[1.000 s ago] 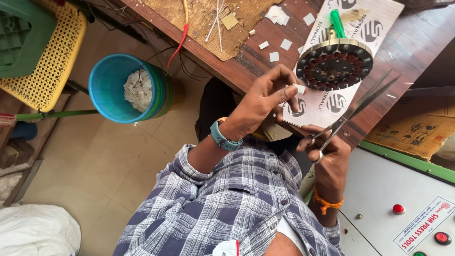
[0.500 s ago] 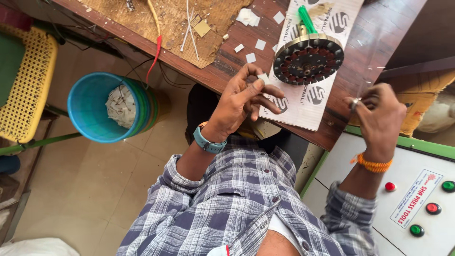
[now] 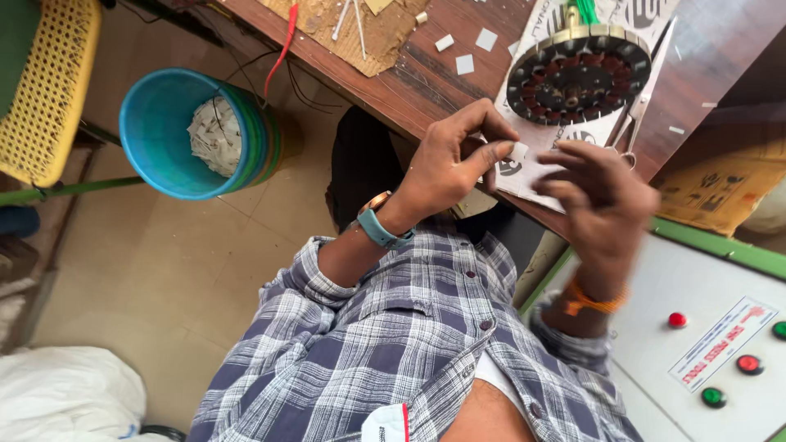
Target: The person uses a green-handled screwdriver to adjust copper windings on a circular motor stator. They repeatedly insert and remove small white insulating pieces into the stator slots while working at a cluttered workbench.
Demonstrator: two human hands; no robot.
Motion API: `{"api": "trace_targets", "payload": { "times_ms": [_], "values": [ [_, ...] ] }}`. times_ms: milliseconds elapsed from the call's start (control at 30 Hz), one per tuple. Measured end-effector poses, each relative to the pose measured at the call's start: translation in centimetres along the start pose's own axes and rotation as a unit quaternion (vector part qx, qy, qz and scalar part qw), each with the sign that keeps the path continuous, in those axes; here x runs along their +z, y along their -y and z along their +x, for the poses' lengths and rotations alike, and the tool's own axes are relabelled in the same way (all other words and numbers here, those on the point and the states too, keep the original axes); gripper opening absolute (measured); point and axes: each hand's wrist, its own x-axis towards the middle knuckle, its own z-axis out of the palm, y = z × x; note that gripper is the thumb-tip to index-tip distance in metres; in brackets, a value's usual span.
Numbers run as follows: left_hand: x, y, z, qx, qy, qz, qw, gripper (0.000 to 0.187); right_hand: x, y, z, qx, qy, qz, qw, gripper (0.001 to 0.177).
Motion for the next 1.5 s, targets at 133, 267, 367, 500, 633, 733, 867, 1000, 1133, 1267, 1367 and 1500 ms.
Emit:
{"api": "trace_targets", "payload": {
  "times_ms": [133,267,367,500,633,733,867,1000,1133,1267,1367,1500],
  "values": [
    [0.6,-1.2,-0.2,0.021,0.017,0.017,0.999,0.006,3.1,-1.9,0.1,-0.067,-0.048,-0.014,0.996,0.016],
    [0.3,-1.1,-0.7,0.027,0.023,0.059,0.998,0.006,3.0,-2.0,0.1,-0.038,-0.042,-0.028,0.998,0.010],
    [0.7,0.3,-1.1,0.047,0.010,0.043,0.998,0.010,2.3,-1.9,0.0,-0.106,-0.037,-0.103,0.988,0.012],
    [1.9,0.3,-0.8,0.030,-0.019,0.032,0.999,0.015,0.5,0.3,1.2,-0.226,-0.021,-0.233,0.946,0.019],
    [3.0,-0.3,-0.5,-0.021,-0.001,-0.075,0.997,0.016,-0.3,2.2,1.8,-0.244,-0.009,-0.210,0.947,0.029],
    [3.1,-0.6,-0.5,-0.014,-0.005,-0.086,0.996,0.015,0.0,2.2,1.8,-0.206,-0.031,-0.209,0.955,0.014],
    [3.2,-1.5,-0.1,0.017,-0.015,-0.097,0.995,0.009,1.0,1.5,1.9,-0.185,-0.071,-0.137,0.971,0.014],
    [3.6,-2.4,-0.7,0.062,-0.049,-0.021,0.997,0.008,1.4,0.2,1.2,-0.106,-0.091,-0.079,0.987,0.015],
    [3.9,-3.7,-0.9,0.232,-0.097,0.201,0.947,0.005,1.8,-1.4,1.2,-0.048,-0.095,0.050,0.993,0.015],
    [3.9,-5.8,-1.1,0.277,-0.095,0.302,0.907,0.011,2.8,-2.0,1.3,0.016,-0.091,0.085,0.992,0.016],
    [3.8,-5.6,-0.7,0.297,-0.089,0.336,0.889,0.012,3.5,-3.1,1.7,0.021,-0.089,0.084,0.992,0.011],
    [3.6,-4.1,-0.5,0.194,-0.053,0.165,0.966,0.018,5.0,-5.4,1.6,-0.105,-0.079,0.352,0.927,0.004]
  ]
}}
